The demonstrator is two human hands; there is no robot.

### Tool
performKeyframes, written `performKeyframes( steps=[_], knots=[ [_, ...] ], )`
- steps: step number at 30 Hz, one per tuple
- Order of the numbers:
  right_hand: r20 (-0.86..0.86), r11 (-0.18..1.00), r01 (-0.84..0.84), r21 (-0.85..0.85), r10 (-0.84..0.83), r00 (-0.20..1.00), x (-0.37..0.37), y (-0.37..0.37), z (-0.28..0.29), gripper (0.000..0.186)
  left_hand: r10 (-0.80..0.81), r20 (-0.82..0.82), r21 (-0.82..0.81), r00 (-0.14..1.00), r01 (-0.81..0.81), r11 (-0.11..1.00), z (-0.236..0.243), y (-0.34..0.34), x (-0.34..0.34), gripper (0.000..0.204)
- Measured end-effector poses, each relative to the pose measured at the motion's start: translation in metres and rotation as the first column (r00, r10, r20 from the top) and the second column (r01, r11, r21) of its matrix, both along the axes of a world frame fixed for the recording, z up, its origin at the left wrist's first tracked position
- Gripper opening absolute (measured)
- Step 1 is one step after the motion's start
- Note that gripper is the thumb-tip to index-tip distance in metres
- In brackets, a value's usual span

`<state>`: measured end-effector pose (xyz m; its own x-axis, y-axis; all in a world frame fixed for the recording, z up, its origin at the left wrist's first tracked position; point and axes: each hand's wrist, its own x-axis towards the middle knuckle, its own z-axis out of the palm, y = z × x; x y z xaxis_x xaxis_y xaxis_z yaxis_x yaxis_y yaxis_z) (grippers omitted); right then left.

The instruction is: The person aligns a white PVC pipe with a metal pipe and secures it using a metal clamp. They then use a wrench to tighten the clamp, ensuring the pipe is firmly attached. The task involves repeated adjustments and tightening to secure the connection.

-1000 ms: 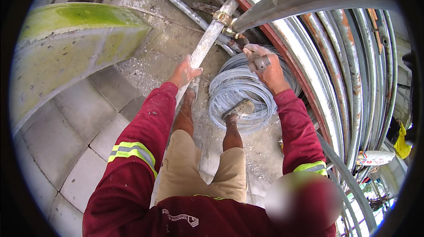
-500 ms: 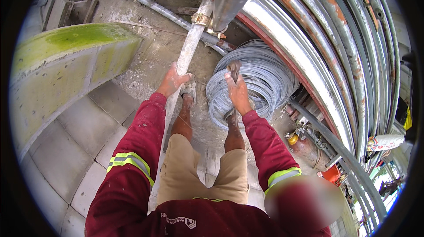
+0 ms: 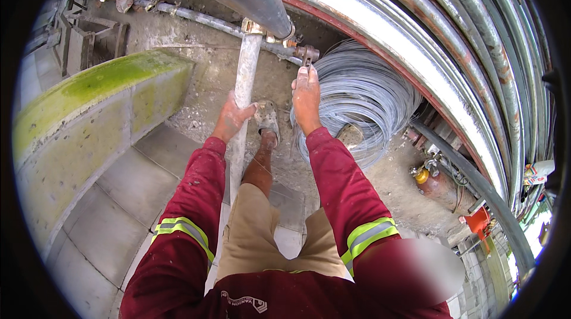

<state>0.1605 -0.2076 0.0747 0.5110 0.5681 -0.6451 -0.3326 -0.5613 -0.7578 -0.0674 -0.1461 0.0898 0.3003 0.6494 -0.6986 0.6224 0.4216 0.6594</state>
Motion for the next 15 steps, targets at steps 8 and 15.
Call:
performKeyframes(
  steps=[8,15],
  knots=[
    [0.145,0.997,0.046,0.055,-0.054,0.988,-0.023,0.025,-0.018,0.058,-0.005,-0.030,0.032,1.000,0.005,0.999,-0.004,0.002,0.003,0.063],
    [0.079,0.991,0.072,0.116,-0.082,0.994,-0.027,0.025,-0.049,0.063,0.033,0.021,0.081,0.999,-0.034,0.996,-0.029,-0.002,0.005,0.060]
  ],
)
